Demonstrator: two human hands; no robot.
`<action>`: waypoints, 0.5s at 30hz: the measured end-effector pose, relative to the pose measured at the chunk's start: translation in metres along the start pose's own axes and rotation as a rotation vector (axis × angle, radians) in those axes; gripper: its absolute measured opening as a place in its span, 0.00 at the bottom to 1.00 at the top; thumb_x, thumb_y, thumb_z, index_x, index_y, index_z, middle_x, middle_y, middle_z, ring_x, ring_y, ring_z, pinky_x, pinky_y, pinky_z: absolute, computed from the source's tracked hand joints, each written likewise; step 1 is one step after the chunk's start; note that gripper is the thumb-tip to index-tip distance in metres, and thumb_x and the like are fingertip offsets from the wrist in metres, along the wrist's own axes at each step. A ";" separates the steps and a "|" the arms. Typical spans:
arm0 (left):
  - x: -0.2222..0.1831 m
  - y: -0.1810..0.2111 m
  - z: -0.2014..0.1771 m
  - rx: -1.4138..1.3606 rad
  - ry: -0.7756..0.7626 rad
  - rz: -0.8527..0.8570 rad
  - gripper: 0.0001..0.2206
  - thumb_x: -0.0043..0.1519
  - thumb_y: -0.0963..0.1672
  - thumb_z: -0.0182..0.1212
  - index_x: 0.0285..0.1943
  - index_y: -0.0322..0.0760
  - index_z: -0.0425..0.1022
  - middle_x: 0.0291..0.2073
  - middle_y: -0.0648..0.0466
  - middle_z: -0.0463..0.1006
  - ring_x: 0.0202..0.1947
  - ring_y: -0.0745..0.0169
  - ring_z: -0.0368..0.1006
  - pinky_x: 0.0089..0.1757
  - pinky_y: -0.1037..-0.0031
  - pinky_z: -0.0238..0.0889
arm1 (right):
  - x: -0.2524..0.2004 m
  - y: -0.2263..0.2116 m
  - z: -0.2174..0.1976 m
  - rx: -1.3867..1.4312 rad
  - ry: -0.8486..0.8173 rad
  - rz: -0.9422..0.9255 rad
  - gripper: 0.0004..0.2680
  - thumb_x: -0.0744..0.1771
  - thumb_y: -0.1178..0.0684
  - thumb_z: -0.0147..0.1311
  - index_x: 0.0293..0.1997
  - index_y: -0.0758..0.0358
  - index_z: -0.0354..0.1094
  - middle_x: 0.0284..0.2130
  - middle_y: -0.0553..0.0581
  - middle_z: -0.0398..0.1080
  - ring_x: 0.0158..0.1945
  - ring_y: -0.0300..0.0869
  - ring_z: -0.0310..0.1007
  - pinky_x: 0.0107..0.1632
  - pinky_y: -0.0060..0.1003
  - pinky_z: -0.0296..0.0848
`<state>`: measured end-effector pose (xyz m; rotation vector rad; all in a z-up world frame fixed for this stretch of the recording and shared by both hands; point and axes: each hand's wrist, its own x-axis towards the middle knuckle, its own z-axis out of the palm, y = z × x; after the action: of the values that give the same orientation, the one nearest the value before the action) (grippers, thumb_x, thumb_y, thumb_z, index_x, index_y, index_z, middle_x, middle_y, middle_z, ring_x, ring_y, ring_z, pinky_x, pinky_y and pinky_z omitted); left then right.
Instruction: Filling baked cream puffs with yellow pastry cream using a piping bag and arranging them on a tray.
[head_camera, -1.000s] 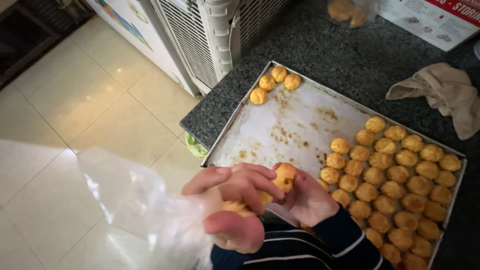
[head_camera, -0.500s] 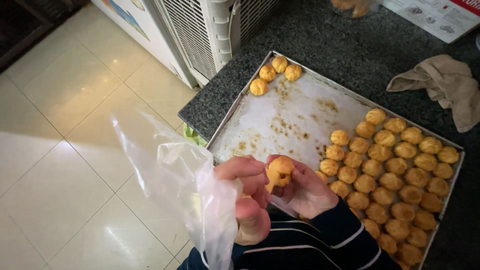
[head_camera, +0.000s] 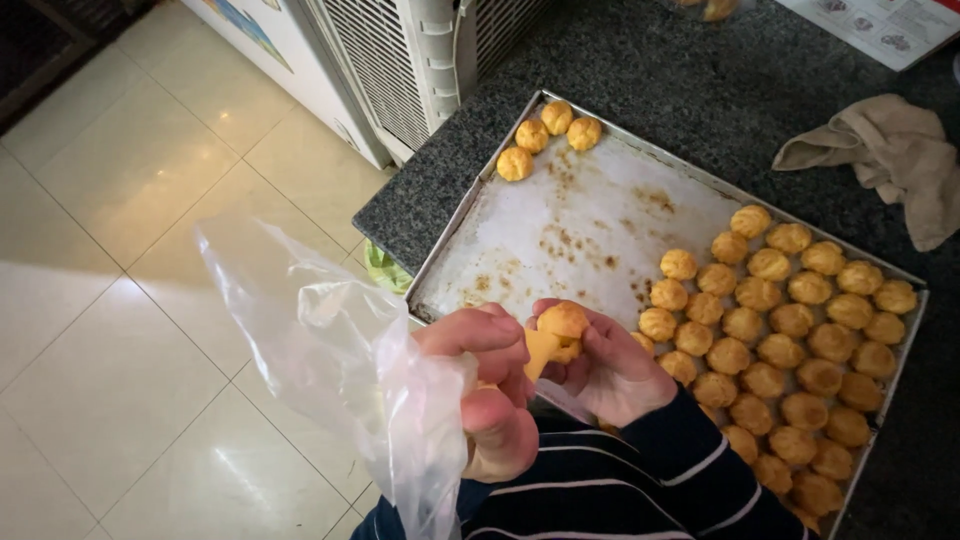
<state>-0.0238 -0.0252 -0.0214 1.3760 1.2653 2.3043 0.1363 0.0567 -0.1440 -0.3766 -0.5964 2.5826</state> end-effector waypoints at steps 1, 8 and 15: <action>-0.002 -0.001 0.002 0.037 0.058 -0.001 0.31 0.83 0.63 0.48 0.58 0.31 0.70 0.17 0.58 0.59 0.12 0.70 0.53 0.28 0.78 0.58 | 0.000 0.000 0.001 0.007 -0.006 0.001 0.24 0.73 0.45 0.65 0.75 0.70 0.64 0.61 0.61 0.74 0.58 0.48 0.77 0.59 0.43 0.78; 0.026 0.020 -0.009 0.345 -0.092 -0.088 0.40 0.81 0.67 0.30 0.22 0.48 0.69 0.14 0.64 0.65 0.21 0.69 0.75 0.50 0.83 0.65 | 0.001 -0.001 0.002 0.068 0.022 -0.033 0.23 0.73 0.50 0.65 0.77 0.71 0.63 0.63 0.66 0.75 0.61 0.53 0.79 0.61 0.47 0.81; 0.030 0.011 0.021 -0.135 0.413 -0.176 0.28 0.80 0.62 0.45 0.68 0.39 0.59 0.18 0.47 0.73 0.16 0.49 0.68 0.37 0.58 0.79 | 0.006 -0.041 -0.036 -0.107 0.232 -0.168 0.15 0.68 0.67 0.63 0.62 0.62 0.72 0.65 0.75 0.75 0.61 0.59 0.81 0.66 0.52 0.80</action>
<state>-0.0217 -0.0044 0.0108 0.7349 1.2429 2.5718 0.1591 0.1049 -0.1565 -0.6245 -0.6537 2.3114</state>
